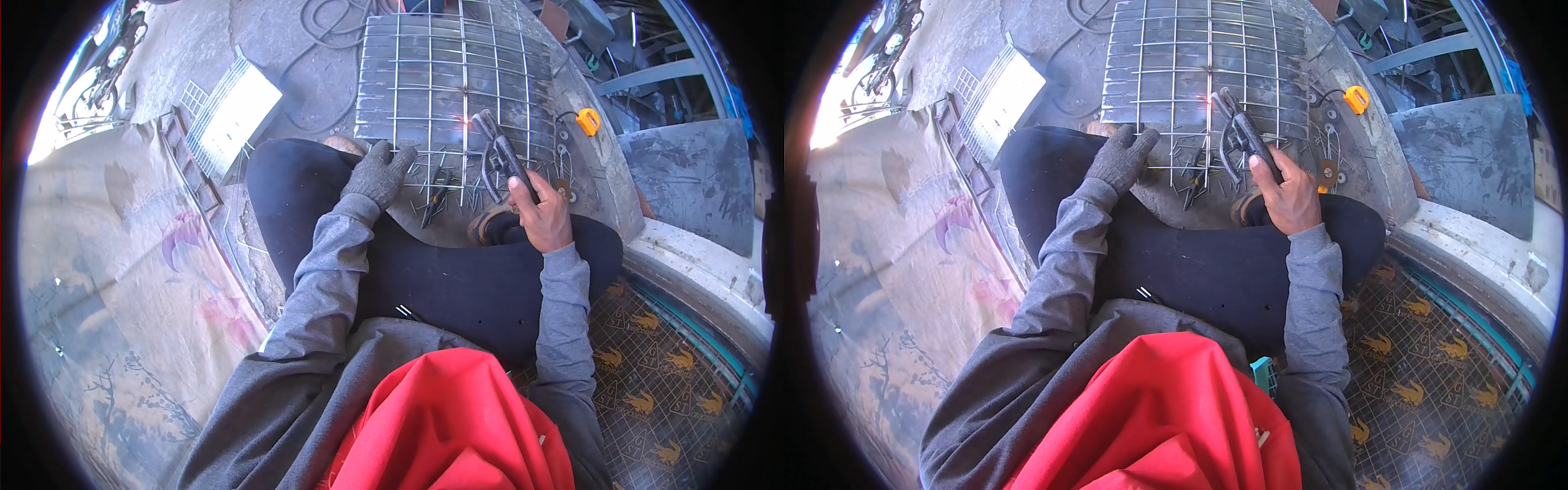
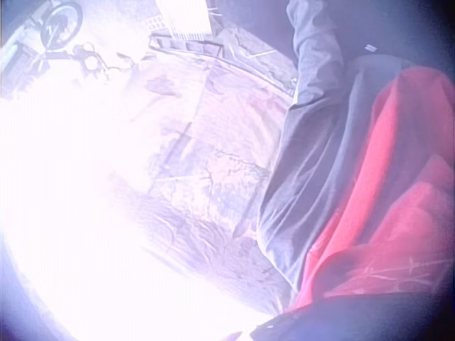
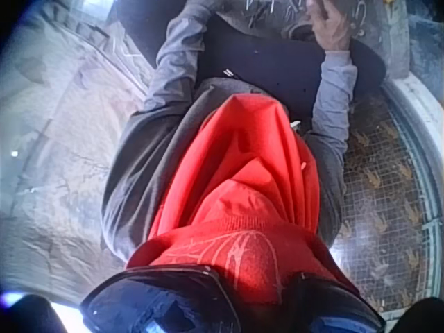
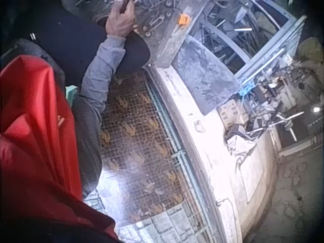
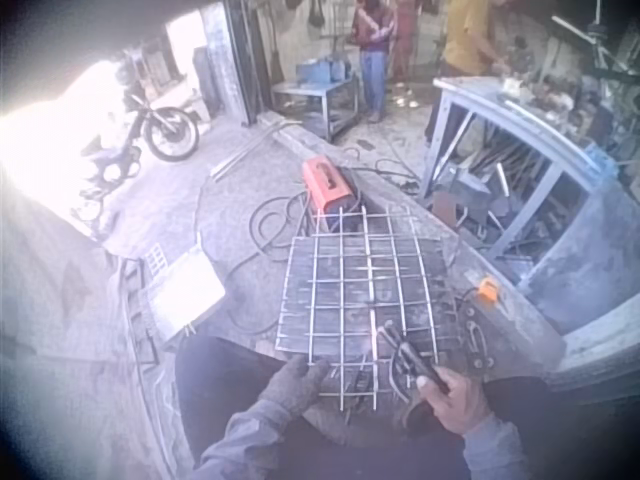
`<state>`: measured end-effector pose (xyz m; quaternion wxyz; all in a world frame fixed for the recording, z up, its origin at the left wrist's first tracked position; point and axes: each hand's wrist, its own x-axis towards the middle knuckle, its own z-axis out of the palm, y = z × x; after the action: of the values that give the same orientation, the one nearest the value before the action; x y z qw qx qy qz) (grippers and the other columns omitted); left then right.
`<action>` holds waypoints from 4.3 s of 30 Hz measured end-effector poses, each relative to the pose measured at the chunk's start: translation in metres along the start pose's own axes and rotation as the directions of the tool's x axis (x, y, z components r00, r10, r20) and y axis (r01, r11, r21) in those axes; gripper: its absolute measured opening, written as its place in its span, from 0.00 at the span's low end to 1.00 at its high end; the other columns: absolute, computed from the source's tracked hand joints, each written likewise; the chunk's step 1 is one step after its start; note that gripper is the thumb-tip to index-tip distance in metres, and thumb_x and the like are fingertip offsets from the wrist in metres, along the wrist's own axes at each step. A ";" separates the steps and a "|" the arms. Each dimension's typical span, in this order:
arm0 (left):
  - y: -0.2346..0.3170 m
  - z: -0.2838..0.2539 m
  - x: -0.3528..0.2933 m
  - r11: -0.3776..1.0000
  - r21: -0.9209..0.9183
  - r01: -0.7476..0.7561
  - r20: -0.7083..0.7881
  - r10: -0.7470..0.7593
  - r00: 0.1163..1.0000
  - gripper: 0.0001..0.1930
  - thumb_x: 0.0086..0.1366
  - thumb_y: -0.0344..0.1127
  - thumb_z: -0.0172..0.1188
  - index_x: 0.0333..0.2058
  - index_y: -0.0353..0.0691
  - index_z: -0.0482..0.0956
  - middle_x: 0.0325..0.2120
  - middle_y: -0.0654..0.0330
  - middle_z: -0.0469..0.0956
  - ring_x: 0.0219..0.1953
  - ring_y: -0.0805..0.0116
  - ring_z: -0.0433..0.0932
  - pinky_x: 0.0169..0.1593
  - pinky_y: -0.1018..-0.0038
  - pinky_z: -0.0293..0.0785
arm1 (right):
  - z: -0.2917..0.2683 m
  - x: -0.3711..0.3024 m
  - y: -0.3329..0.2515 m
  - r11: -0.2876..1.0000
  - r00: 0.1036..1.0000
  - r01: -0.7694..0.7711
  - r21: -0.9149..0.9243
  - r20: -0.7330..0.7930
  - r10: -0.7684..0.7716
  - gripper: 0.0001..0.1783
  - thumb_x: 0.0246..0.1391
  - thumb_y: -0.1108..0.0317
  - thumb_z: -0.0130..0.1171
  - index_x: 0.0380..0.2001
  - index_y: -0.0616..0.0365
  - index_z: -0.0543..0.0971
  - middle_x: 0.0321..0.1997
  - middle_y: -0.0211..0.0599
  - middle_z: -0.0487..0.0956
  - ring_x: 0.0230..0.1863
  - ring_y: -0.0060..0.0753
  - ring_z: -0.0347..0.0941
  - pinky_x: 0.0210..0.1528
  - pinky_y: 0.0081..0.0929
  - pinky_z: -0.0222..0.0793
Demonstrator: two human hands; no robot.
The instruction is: The recorder uses a welding tool to join the intersections of a metal wire grid.
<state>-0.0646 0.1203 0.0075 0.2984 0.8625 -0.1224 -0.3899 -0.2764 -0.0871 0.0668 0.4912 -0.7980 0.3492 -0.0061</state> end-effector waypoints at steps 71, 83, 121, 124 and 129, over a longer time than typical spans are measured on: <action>-0.084 0.026 0.070 0.967 0.155 -0.202 -0.086 0.217 0.972 0.33 0.66 0.61 0.62 0.54 0.36 0.77 0.49 0.38 0.82 0.55 0.36 0.80 0.56 0.51 0.76 | -0.011 -0.022 0.003 0.996 0.997 -0.021 0.084 0.078 0.015 0.24 0.68 0.50 0.59 0.51 0.62 0.82 0.31 0.35 0.83 0.34 0.24 0.78 0.39 0.29 0.73; -0.007 0.008 0.017 0.997 0.055 -0.057 -0.090 0.062 0.994 0.38 0.67 0.67 0.57 0.57 0.36 0.78 0.54 0.39 0.80 0.59 0.40 0.78 0.62 0.53 0.73 | -0.010 -0.024 0.007 0.999 0.999 0.002 -0.041 0.048 -0.001 0.25 0.67 0.51 0.61 0.52 0.63 0.83 0.37 0.44 0.86 0.41 0.34 0.84 0.47 0.32 0.76; -0.007 0.005 0.009 0.963 -0.265 -0.042 -0.109 0.013 0.994 0.22 0.71 0.53 0.51 0.46 0.42 0.83 0.33 0.56 0.87 0.34 0.63 0.85 0.46 0.64 0.79 | -0.008 -0.076 0.015 0.876 0.943 0.328 -0.353 0.071 -0.325 0.27 0.58 0.65 0.69 0.62 0.52 0.79 0.44 0.42 0.82 0.46 0.49 0.81 0.47 0.41 0.77; -0.011 0.009 0.015 0.954 -0.296 -0.048 -0.112 0.015 0.994 0.22 0.71 0.53 0.51 0.45 0.41 0.83 0.32 0.56 0.86 0.34 0.64 0.85 0.44 0.65 0.79 | -0.007 -0.076 0.016 0.836 0.929 0.362 -0.412 0.084 -0.361 0.27 0.58 0.65 0.69 0.62 0.51 0.79 0.44 0.41 0.81 0.45 0.48 0.80 0.46 0.42 0.77; -0.009 0.008 0.013 0.953 -0.292 -0.076 -0.114 0.044 0.992 0.22 0.71 0.53 0.52 0.45 0.41 0.83 0.31 0.57 0.86 0.33 0.65 0.85 0.43 0.66 0.79 | -0.007 -0.074 0.017 0.851 0.931 0.352 -0.390 0.049 -0.362 0.27 0.58 0.65 0.69 0.62 0.52 0.79 0.44 0.41 0.81 0.45 0.48 0.80 0.46 0.42 0.77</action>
<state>-0.0622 0.1181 -0.0098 0.4418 0.8237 -0.0728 -0.3480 -0.3440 -0.0555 0.0817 0.3068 -0.9308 0.1954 -0.0375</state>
